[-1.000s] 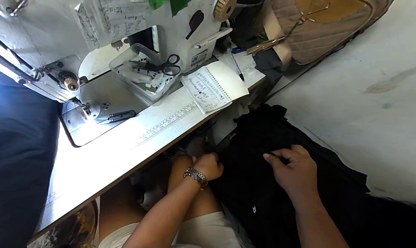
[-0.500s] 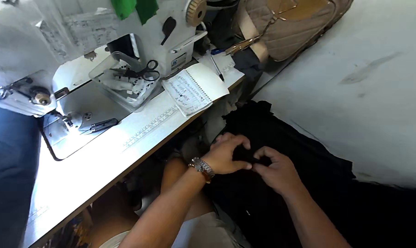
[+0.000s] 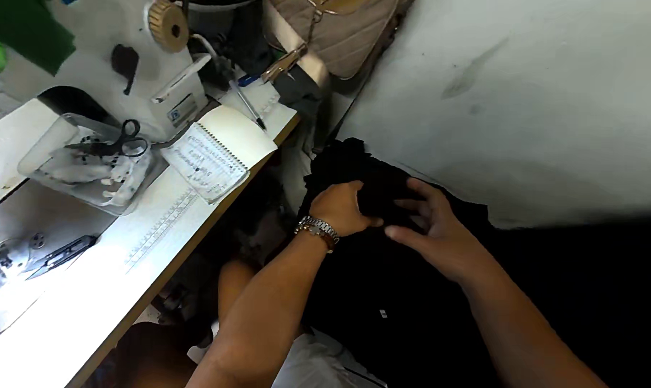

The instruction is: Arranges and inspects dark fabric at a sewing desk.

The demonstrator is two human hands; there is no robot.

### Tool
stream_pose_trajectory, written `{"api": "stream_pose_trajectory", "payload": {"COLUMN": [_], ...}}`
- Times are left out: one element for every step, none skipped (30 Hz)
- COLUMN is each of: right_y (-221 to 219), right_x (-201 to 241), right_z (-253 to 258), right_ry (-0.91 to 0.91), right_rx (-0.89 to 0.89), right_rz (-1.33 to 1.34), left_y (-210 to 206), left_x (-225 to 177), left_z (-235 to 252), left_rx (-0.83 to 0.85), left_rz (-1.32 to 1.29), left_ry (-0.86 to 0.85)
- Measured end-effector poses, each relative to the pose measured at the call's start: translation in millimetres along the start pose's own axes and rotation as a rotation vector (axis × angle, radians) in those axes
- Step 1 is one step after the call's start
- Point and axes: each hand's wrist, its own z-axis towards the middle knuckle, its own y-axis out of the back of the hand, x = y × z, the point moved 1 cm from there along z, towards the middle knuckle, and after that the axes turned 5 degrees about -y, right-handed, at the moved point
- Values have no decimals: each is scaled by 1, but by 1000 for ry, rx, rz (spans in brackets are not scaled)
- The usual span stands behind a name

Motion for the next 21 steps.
{"api": "stream_pose_trajectory", "payload": {"right_y": [6, 7, 4, -2, -9, -14, -16, -17, -18, -17, -15, -13, -11, -6, 0, 7, 15, 24, 34, 46, 61], "right_x": [-35, -62, -85, -103, -118, -131, -144, -159, -175, -189, -199, -204, -204, -201, -196, -192, -187, -179, -171, -162, -151], "right_z": [-9, -26, -48, -73, -95, -112, -123, -127, -127, -124, -120, -115, -109, -103, -97, -93, -90, -87, -83, -79, -76], "right_ry": [81, 115, 131, 146, 130, 94, 29, -45, -122, -183, -249, -299, -345, -384, -400, -378, -344, -329, -327, -327, -322], "right_rx": [-15, -41, -71, -110, -149, -181, -208, -241, -270, -277, -249, -213, -173, -122, -91, -87, -99, -116, -137, -163, -186], "right_rz": [-123, -213, -311, -413, -492, -533, -534, -519, -490, -450, -393, -348, -336, -338, -334, -334, -327, -310, -288, -259, -236], "left_y": [-2, -3, -4, -6, -8, -10, -12, -14, -16, -18, -18, -18, -18, -18, -18, -18, -17, -16, -13, -9, -2], "left_x": [6, 13, 21, 30, 37, 43, 47, 51, 54, 56, 57, 58, 60, 63, 68, 71, 73, 70, 65, 57, 47], "left_z": [4, 7, 11, 15, 17, 18, 18, 18, 18, 18, 17, 15, 13, 11, 10, 9, 6, 2, -2, -4, -5], "left_rx": [-19, -44, -72, -98, -113, -119, -119, -116, -116, -118, -127, -135, -149, -159, -166, -179, -197, -229, -264, -303, -342], "left_rz": [-8, -31, -54, -68, -79, -81, -83, -86, -91, -94, -98, -100, -108, -115, -129, -152, -189, -233, -278, -322, -355], "left_ry": [50, 91, 123, 149, 176, 199, 215, 226, 234, 236, 240, 250, 260, 273, 288, 295, 295, 284, 263, 232, 197]}}
